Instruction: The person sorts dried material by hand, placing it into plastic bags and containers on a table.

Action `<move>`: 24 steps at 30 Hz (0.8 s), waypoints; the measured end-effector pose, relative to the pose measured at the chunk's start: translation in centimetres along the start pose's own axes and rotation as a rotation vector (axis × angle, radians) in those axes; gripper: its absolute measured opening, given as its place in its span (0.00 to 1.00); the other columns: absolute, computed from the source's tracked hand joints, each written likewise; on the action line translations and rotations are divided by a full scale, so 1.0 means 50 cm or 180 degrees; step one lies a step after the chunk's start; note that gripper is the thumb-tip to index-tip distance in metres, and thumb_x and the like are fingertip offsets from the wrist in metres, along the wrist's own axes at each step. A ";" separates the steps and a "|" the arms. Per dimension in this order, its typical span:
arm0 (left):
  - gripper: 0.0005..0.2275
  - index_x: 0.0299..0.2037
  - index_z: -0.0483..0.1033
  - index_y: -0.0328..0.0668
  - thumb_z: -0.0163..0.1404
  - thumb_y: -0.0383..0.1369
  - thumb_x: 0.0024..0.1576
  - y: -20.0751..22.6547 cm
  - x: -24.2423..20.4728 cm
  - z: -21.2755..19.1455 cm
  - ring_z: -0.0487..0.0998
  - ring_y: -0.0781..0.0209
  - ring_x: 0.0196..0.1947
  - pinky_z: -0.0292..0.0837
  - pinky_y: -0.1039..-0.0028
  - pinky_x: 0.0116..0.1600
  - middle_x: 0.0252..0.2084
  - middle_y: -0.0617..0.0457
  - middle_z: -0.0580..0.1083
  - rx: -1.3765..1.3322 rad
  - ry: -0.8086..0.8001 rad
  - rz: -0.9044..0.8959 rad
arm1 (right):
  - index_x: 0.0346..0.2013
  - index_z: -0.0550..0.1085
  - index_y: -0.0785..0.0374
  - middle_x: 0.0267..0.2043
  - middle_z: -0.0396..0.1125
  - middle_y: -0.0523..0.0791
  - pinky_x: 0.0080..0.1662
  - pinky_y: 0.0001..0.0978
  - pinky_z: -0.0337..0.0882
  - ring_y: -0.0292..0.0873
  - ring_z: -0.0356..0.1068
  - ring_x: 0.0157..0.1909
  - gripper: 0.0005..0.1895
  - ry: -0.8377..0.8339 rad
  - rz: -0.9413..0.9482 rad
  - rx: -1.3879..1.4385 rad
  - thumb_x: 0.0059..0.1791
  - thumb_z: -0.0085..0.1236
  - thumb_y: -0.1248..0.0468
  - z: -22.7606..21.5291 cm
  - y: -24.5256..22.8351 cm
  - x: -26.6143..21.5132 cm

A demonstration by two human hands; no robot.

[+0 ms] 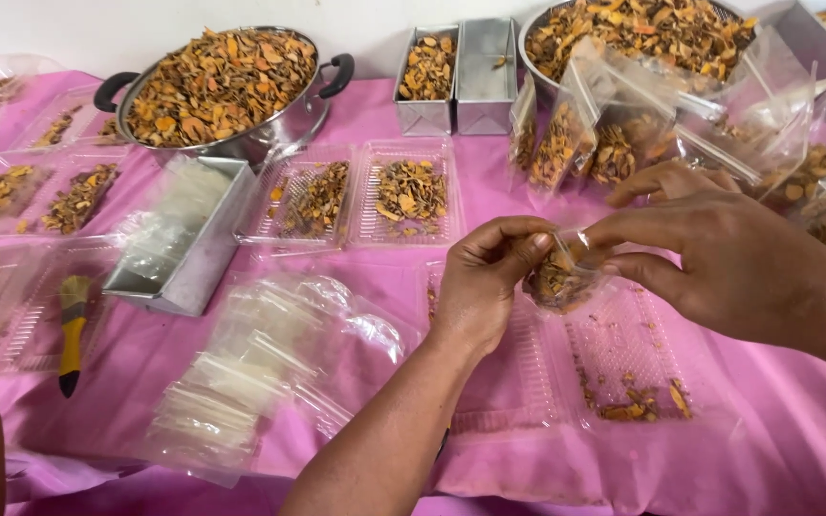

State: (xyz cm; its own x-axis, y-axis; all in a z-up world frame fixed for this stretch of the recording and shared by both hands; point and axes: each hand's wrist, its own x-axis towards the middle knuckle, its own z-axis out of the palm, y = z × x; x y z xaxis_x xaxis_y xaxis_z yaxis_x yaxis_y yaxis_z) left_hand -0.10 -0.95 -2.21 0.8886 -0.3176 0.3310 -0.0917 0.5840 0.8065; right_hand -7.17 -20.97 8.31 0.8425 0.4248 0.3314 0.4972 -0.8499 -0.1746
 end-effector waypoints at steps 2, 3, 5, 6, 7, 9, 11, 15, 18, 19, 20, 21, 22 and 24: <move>0.06 0.43 0.82 0.41 0.58 0.24 0.58 -0.011 0.000 -0.003 0.80 0.65 0.41 0.77 0.76 0.51 0.39 0.54 0.81 -0.0030 -0.0065 -0.0031 | 0.49 0.82 0.46 0.53 0.74 0.42 0.59 0.57 0.63 0.45 0.64 0.66 0.16 -0.0030 -0.0056 0.0020 0.49 0.56 0.54 0.004 0.003 -0.006; 0.06 0.43 0.82 0.42 0.58 0.24 0.58 -0.015 0.001 -0.005 0.80 0.66 0.41 0.77 0.77 0.51 0.39 0.54 0.81 -0.0058 -0.0140 -0.0039 | 0.48 0.83 0.43 0.60 0.71 0.44 0.65 0.61 0.54 0.46 0.62 0.69 0.15 -0.0044 -0.0124 0.0028 0.49 0.55 0.54 0.006 0.005 -0.009; 0.06 0.44 0.82 0.40 0.59 0.24 0.58 -0.010 -0.001 -0.001 0.80 0.66 0.41 0.77 0.78 0.52 0.40 0.53 0.81 -0.0183 -0.0175 -0.0041 | 0.48 0.82 0.49 0.55 0.73 0.45 0.66 0.59 0.59 0.48 0.66 0.66 0.15 0.0237 -0.0399 0.0120 0.48 0.57 0.58 -0.011 -0.020 -0.013; 0.07 0.45 0.82 0.38 0.59 0.23 0.58 -0.007 -0.001 0.001 0.80 0.65 0.42 0.77 0.79 0.52 0.40 0.52 0.81 -0.0314 -0.0217 -0.0033 | 0.48 0.81 0.55 0.51 0.76 0.46 0.66 0.57 0.64 0.51 0.70 0.63 0.15 0.0524 -0.0672 0.0196 0.47 0.60 0.63 -0.020 -0.032 -0.016; 0.07 0.45 0.82 0.38 0.59 0.23 0.58 0.002 -0.001 0.002 0.80 0.65 0.42 0.77 0.79 0.52 0.40 0.52 0.81 -0.0310 -0.0222 -0.0046 | 0.48 0.81 0.55 0.51 0.76 0.46 0.66 0.57 0.64 0.51 0.70 0.63 0.15 0.0529 -0.0659 0.0202 0.47 0.60 0.63 -0.025 -0.044 -0.025; 0.07 0.46 0.82 0.40 0.59 0.23 0.58 0.017 -0.003 0.004 0.80 0.62 0.44 0.78 0.74 0.54 0.43 0.51 0.81 -0.0318 -0.0267 0.0170 | 0.45 0.78 0.69 0.51 0.75 0.54 0.67 0.51 0.72 0.58 0.74 0.60 0.12 0.1218 -0.0738 0.0174 0.47 0.63 0.70 -0.034 -0.069 -0.044; 0.07 0.46 0.82 0.41 0.57 0.23 0.59 0.024 0.003 -0.001 0.80 0.60 0.45 0.77 0.71 0.54 0.43 0.52 0.81 -0.0291 -0.0213 0.0207 | 0.49 0.75 0.69 0.55 0.73 0.53 0.68 0.48 0.72 0.55 0.73 0.61 0.16 0.1281 -0.0561 0.0270 0.48 0.62 0.69 -0.023 -0.032 -0.094; 0.09 0.47 0.81 0.37 0.58 0.21 0.58 0.013 0.015 -0.013 0.79 0.65 0.41 0.79 0.78 0.49 0.39 0.52 0.80 -0.0332 0.0366 0.0030 | 0.50 0.77 0.61 0.51 0.76 0.47 0.58 0.39 0.80 0.46 0.79 0.53 0.19 0.0657 -0.0251 0.0235 0.46 0.58 0.58 0.063 0.047 -0.196; 0.09 0.47 0.81 0.37 0.58 0.21 0.58 0.011 0.016 -0.013 0.79 0.66 0.41 0.79 0.79 0.51 0.40 0.52 0.80 -0.0405 0.0347 0.0039 | 0.41 0.77 0.40 0.38 0.74 0.32 0.51 0.45 0.61 0.44 0.68 0.45 0.15 -0.0518 -0.0592 -0.0787 0.53 0.44 0.44 0.157 0.123 -0.267; 0.09 0.47 0.81 0.37 0.58 0.21 0.58 0.009 0.017 -0.014 0.79 0.66 0.41 0.79 0.79 0.51 0.40 0.52 0.80 -0.0412 0.0342 0.0032 | 0.41 0.77 0.40 0.38 0.74 0.32 0.51 0.45 0.61 0.44 0.68 0.45 0.15 -0.0523 -0.0583 -0.0791 0.53 0.44 0.44 0.164 0.115 -0.265; 0.08 0.47 0.81 0.37 0.58 0.22 0.58 0.007 0.017 -0.015 0.79 0.66 0.42 0.79 0.78 0.51 0.40 0.53 0.80 -0.0412 0.0335 0.0061 | 0.35 0.76 0.39 0.35 0.72 0.31 0.52 0.50 0.59 0.45 0.66 0.44 0.07 -0.0965 -0.0523 -0.1018 0.50 0.49 0.50 0.173 0.106 -0.262; 0.08 0.46 0.82 0.38 0.58 0.22 0.58 0.006 0.017 -0.017 0.79 0.66 0.42 0.79 0.77 0.50 0.41 0.53 0.80 -0.0412 0.0327 0.0089 | 0.29 0.74 0.38 0.31 0.71 0.29 0.54 0.55 0.57 0.46 0.65 0.43 0.04 -0.1408 -0.0459 -0.1244 0.46 0.54 0.56 0.181 0.097 -0.259; 0.08 0.46 0.82 0.38 0.58 0.22 0.58 0.006 0.018 -0.019 0.79 0.66 0.42 0.79 0.77 0.50 0.41 0.53 0.80 -0.0401 0.0324 0.0089 | 0.29 0.74 0.38 0.31 0.71 0.29 0.54 0.55 0.57 0.46 0.65 0.43 0.04 -0.1398 -0.0458 -0.1239 0.46 0.54 0.56 0.187 0.101 -0.258; 0.07 0.46 0.82 0.38 0.58 0.23 0.59 0.008 0.022 -0.025 0.79 0.65 0.41 0.78 0.76 0.48 0.39 0.53 0.80 -0.0333 0.0398 0.0094 | 0.42 0.76 0.39 0.35 0.74 0.31 0.62 0.58 0.55 0.43 0.67 0.46 0.21 -0.1798 -0.0267 -0.0935 0.43 0.59 0.71 0.199 0.108 -0.252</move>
State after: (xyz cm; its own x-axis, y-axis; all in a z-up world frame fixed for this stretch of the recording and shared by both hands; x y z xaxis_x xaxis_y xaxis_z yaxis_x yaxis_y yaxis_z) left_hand 1.38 -0.13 -2.12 0.9358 -0.2076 0.2850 -0.0770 0.6685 0.7397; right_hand -13.02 -27.81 -6.03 0.8225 0.5242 -0.2206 0.5561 -0.8226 0.1185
